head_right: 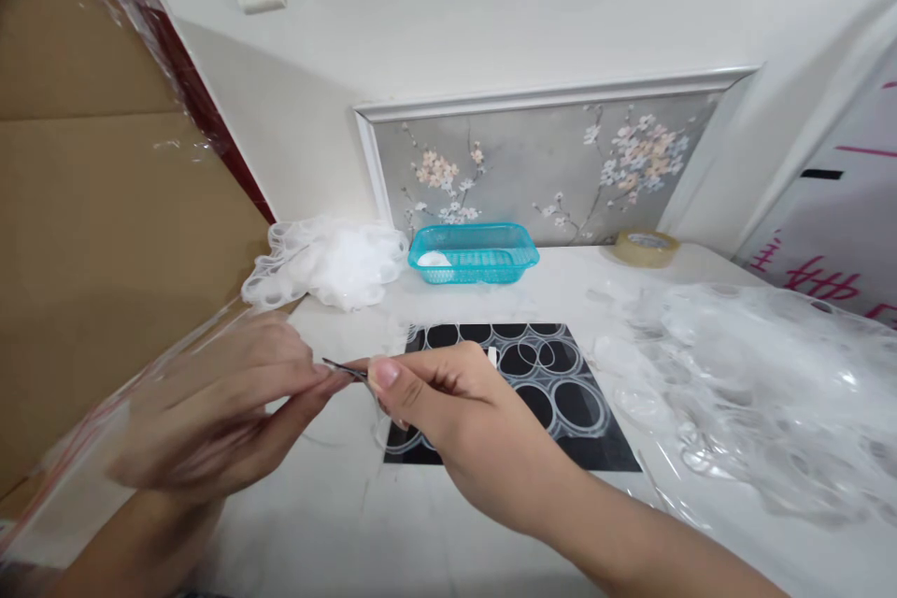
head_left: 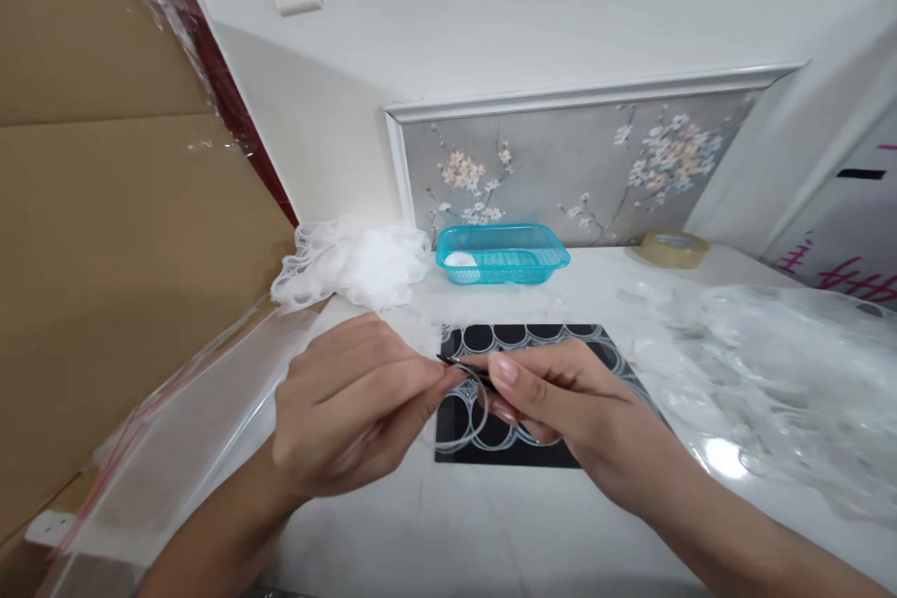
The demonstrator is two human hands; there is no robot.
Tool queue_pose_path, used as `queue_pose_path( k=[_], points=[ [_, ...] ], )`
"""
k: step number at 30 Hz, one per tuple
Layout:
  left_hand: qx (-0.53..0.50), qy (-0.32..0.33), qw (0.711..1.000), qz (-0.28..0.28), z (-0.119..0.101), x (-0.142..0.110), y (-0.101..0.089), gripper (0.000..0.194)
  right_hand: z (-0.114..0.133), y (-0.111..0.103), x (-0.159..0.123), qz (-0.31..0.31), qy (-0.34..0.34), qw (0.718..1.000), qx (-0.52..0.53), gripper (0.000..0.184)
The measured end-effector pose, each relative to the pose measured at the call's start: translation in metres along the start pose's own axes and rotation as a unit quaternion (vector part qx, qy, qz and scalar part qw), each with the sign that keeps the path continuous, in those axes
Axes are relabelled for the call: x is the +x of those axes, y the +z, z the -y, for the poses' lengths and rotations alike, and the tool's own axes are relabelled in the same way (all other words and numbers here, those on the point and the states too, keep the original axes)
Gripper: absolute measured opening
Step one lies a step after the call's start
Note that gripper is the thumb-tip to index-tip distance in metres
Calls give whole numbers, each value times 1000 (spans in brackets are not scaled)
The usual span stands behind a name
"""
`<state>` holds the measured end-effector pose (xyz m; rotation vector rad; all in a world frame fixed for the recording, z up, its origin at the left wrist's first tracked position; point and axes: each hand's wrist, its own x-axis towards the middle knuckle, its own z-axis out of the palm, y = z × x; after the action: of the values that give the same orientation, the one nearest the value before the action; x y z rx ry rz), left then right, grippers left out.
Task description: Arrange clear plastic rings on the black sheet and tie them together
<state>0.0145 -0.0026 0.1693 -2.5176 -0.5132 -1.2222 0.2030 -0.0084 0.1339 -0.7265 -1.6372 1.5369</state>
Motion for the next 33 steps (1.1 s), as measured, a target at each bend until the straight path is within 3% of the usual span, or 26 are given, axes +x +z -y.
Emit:
queue_pose_path(
  k=[9, 25, 33],
  points=[
    [5, -12, 1000, -25, 0, -1, 3, 13, -1, 1, 2, -1, 0, 1000, 22, 48],
    [-1, -14, 1000, 0, 0, -2, 2, 12, 1, 1, 0, 2, -16, 1000, 13, 49],
    [-23, -13, 1000, -14, 3, -2, 3, 14, 0, 3, 0, -10, -16, 1000, -1, 50]
  ],
)
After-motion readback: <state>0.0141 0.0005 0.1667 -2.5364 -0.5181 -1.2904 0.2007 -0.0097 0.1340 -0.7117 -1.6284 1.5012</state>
